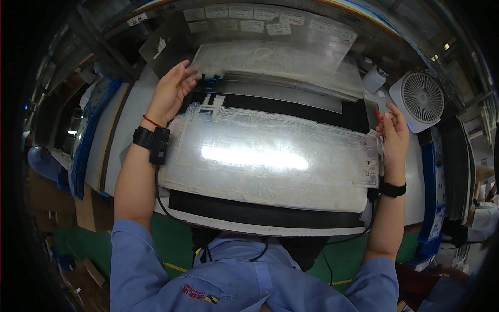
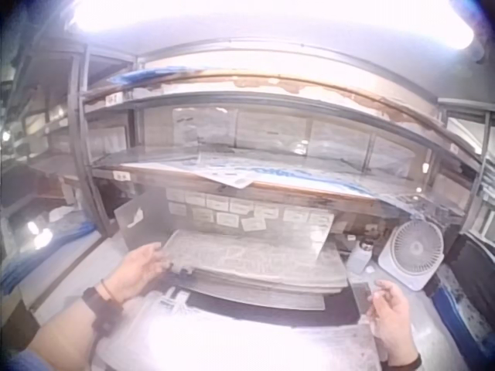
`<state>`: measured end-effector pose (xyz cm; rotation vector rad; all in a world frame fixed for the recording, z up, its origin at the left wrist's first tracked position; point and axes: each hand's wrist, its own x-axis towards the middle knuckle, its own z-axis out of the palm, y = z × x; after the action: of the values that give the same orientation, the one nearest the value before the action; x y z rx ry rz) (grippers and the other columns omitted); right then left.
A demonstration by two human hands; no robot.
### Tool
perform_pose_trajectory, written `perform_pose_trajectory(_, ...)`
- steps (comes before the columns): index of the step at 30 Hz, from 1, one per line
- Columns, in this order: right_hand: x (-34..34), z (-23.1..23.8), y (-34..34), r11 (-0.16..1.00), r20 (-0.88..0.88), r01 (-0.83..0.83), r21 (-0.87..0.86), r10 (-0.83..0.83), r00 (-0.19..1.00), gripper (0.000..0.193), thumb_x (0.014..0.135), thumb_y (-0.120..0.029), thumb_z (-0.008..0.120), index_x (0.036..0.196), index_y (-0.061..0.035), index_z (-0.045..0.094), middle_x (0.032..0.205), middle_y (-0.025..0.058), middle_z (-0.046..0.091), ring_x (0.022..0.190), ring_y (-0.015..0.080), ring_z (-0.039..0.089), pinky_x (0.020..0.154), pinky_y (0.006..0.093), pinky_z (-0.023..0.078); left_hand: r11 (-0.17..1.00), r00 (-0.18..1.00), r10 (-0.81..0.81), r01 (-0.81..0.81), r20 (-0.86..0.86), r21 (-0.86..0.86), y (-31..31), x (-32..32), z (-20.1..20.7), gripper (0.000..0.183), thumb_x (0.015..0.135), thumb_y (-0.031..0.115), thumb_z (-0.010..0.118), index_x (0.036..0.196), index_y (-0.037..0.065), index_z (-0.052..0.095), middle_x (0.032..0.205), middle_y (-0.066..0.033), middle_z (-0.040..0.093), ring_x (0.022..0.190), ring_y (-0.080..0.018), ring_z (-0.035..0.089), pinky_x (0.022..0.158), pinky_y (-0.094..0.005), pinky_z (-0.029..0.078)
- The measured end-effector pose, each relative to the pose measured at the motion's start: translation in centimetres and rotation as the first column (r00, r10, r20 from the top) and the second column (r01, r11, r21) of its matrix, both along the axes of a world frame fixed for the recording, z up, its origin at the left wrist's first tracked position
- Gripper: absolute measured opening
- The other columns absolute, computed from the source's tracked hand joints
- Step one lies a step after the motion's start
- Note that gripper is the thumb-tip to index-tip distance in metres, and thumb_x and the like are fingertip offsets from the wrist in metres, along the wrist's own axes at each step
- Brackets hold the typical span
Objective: Inspecting and aligning a flexible keyboard membrane circuit on a workstation.
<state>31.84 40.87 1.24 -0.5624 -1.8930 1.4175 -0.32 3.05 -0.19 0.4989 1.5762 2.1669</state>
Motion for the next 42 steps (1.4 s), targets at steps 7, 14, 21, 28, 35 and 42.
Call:
perform_pose_trajectory(7,0.4,-0.6,0.5,0.967,0.314,-0.248,0.055,0.219,0.924,0.027,0.09,-0.014,0.059,0.114,-0.0005,0.059,0.092,0.0011,0.061,0.079,0.0069,0.054,0.07,0.0206,0.043,1.0,1.0,-0.01,0.01,-0.001,-0.014,-0.1,0.0,0.0,0.04,0.099,0.021,0.045,0.129,-0.005,0.042,0.121,-0.0168,0.056,0.1,-0.0178,0.06,0.085,-0.0255,0.052)
perform_pose_trajectory(14,0.7,0.1,-0.6,0.94,0.389,-0.337,0.059,0.289,0.875,0.015,0.085,-0.008,0.064,0.098,0.0005,0.065,0.08,-0.0008,0.062,0.071,0.0068,0.053,0.066,0.0204,0.043,0.999,1.0,-0.003,0.002,-0.027,-0.047,-0.5,-0.2,-0.2,0.037,0.099,0.024,0.046,0.126,-0.001,0.047,0.114,-0.0127,0.059,0.095,-0.015,0.06,0.08,-0.0237,0.051)
perform_pose_trajectory(21,0.5,-0.1,-0.5,0.937,0.291,-0.27,0.221,0.201,0.935,0.012,0.084,-0.007,0.065,0.094,-0.0001,0.066,0.079,-0.0007,0.062,0.071,0.0071,0.054,0.066,0.0201,0.043,0.996,0.998,-0.047,0.044,-0.035,-0.081,-0.6,-0.1,-0.2,0.033,0.099,0.022,0.045,0.122,-0.001,0.049,0.107,-0.0109,0.061,0.091,-0.0141,0.061,0.079,-0.0236,0.051)
perform_pose_trajectory(28,0.2,-0.4,-0.6,0.953,0.049,-0.195,0.232,0.189,0.981,0.012,0.086,-0.008,0.065,0.095,-0.0002,0.066,0.084,0.0005,0.062,0.077,0.0075,0.055,0.072,0.0205,0.042,0.994,0.997,-0.08,0.078,-0.016,-0.082,-0.6,-0.2,-0.2,0.033,0.099,0.025,0.043,0.117,-0.001,0.053,0.099,-0.0074,0.064,0.085,-0.0125,0.061,0.077,-0.0234,0.05)
perform_pose_trajectory(35,0.1,-0.8,0.2,0.978,0.05,-0.088,0.187,0.08,0.995,0.015,0.086,-0.009,0.065,0.097,0.0011,0.065,0.086,0.0009,0.063,0.079,0.0075,0.056,0.073,0.0208,0.043,0.926,0.951,-0.3,0.271,-0.075,-0.264,-0.5,0.5,-0.1,0.029,0.097,0.025,0.048,0.112,0.002,0.059,0.093,-0.0034,0.065,0.08,-0.0087,0.061,0.073,-0.0224,0.049)
perform_pose_trajectory(42,-0.1,-0.8,0.4,0.978,0.026,0.033,0.206,-0.04,0.999,0.018,0.089,-0.013,0.063,0.1,0.0014,0.065,0.085,-0.0003,0.062,0.074,0.0053,0.053,0.069,0.0185,0.041,0.906,0.945,-0.306,0.251,-0.118,-0.341,-0.2,1.0,0.5,0.019,0.095,0.019,0.053,0.104,0.004,0.059,0.09,-0.0027,0.066,0.075,-0.0059,0.059,0.07,-0.0188,0.047)
